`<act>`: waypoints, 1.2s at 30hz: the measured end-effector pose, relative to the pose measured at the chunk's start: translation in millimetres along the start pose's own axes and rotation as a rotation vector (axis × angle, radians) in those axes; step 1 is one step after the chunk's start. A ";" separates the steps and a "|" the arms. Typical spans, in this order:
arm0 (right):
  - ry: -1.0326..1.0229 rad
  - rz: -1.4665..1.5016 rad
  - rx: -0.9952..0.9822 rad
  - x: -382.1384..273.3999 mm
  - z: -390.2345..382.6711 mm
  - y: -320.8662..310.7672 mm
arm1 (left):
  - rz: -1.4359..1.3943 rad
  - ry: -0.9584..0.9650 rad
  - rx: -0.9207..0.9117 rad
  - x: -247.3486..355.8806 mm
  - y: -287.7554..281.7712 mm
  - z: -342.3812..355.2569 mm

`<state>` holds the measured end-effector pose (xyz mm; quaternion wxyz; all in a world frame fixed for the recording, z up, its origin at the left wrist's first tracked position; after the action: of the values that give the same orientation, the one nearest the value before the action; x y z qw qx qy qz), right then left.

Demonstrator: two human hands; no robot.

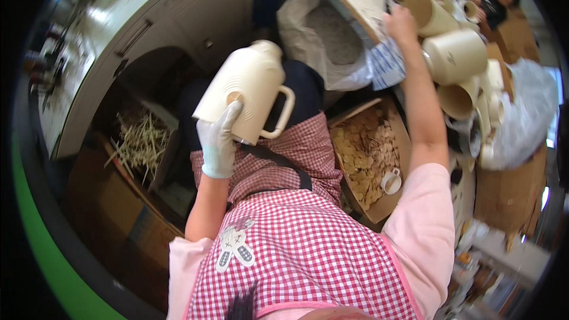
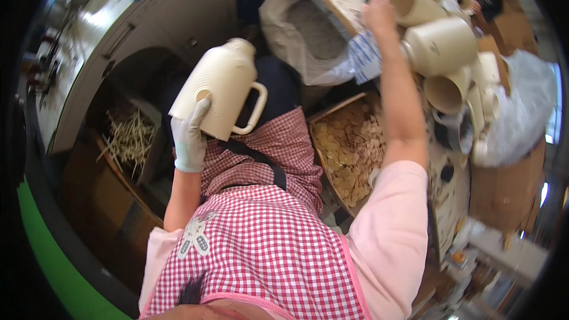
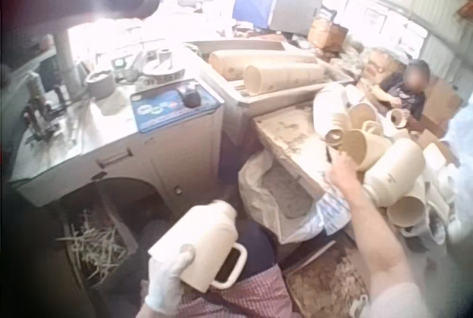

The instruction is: The person repeatedly picks up beige ceramic pitchers, smooths the rim and interior with a small tool, and applies a circular wooden disc to the exterior. They then place the finished pitchers onto a nearby shelf.

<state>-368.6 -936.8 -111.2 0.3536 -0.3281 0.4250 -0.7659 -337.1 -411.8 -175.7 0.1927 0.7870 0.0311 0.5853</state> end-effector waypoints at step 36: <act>-0.547 0.744 -0.173 -318.2 -209.1 -229.6 | 0.087 -0.163 0.071 27.9 -15.2 -62.6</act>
<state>-426.7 -498.8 -61.3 0.6746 -0.3713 0.4672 -0.4345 -384.1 -373.4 -140.4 0.1408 0.8390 0.0017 0.5255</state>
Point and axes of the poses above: each hand's wrist, its own z-axis towards the middle knuckle, its own y-axis out of the palm, x = y × z, the point moved 10 cm from there along z, towards the middle knuckle, and after that the axes turned 6 degrees about x, right-handed, at the moved point
